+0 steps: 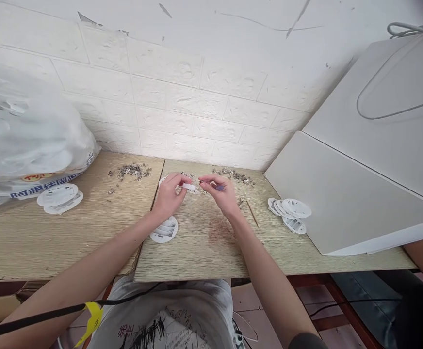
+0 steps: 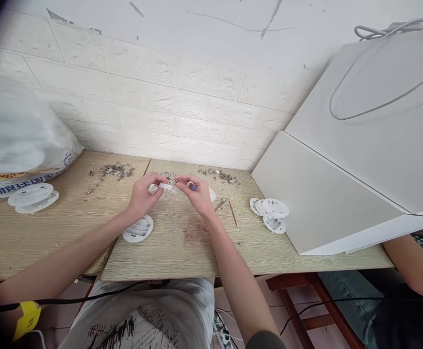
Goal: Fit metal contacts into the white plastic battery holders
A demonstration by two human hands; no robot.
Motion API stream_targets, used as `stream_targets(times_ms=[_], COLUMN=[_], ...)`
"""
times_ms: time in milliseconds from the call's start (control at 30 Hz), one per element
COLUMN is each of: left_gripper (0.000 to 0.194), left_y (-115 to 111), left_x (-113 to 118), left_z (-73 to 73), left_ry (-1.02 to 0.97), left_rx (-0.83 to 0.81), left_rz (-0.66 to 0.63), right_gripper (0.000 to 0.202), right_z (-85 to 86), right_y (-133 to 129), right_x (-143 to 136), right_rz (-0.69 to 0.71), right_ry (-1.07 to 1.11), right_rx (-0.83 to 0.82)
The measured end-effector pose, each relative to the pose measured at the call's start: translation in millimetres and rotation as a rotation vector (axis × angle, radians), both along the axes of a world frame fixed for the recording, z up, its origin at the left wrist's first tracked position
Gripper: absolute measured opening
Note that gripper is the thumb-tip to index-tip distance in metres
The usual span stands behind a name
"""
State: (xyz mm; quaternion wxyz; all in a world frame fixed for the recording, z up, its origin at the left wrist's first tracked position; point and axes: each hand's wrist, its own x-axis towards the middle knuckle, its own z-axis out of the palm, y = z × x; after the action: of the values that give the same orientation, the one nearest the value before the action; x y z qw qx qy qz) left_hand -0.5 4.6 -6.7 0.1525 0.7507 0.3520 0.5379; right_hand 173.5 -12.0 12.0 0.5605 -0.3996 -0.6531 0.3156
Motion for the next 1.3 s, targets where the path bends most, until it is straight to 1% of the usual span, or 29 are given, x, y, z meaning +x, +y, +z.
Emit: stream_targets(times_ms=[67, 200, 367, 500, 667, 933, 1300], left_gripper=[0.016, 0.017, 0.018, 0.019, 0.02, 0.023, 0.022], left_y=[-2, -3, -1, 0, 4, 3, 3], left_x=[0, -1, -2, -2, -2, -2, -2], left_z=[1.2, 1.6, -0.5, -2.5, -4.5, -2.2, -2.3], left_ry=[0.013, -0.009, 0.03, 0.039, 0.035, 0.086, 0.116], left_rx=[0.063, 0.099, 0.206, 0.269, 0.366, 0.446, 0.464], left_rz=[-0.001, -0.017, -0.046, -0.031, -0.042, -0.052, -0.052], right_gripper=[0.012, 0.007, 0.011, 0.013, 0.016, 0.016, 0.014], right_z=[1.8, 3.5, 3.1, 3.0, 2.2, 3.4, 4.6], right_y=[-1, -2, -4, -6, -7, -8, -9], right_x=[-1, 0, -2, -4, -5, -8, -10], right_rz=[0.003, -0.013, -0.018, 0.032, 0.079, 0.052, 0.02], right_ry=[-0.005, -0.015, -0.025, -0.049, -0.004, -0.043, -0.036], right_rx=[0.015, 0.016, -0.087, -0.142, -0.191, -0.199, -0.209])
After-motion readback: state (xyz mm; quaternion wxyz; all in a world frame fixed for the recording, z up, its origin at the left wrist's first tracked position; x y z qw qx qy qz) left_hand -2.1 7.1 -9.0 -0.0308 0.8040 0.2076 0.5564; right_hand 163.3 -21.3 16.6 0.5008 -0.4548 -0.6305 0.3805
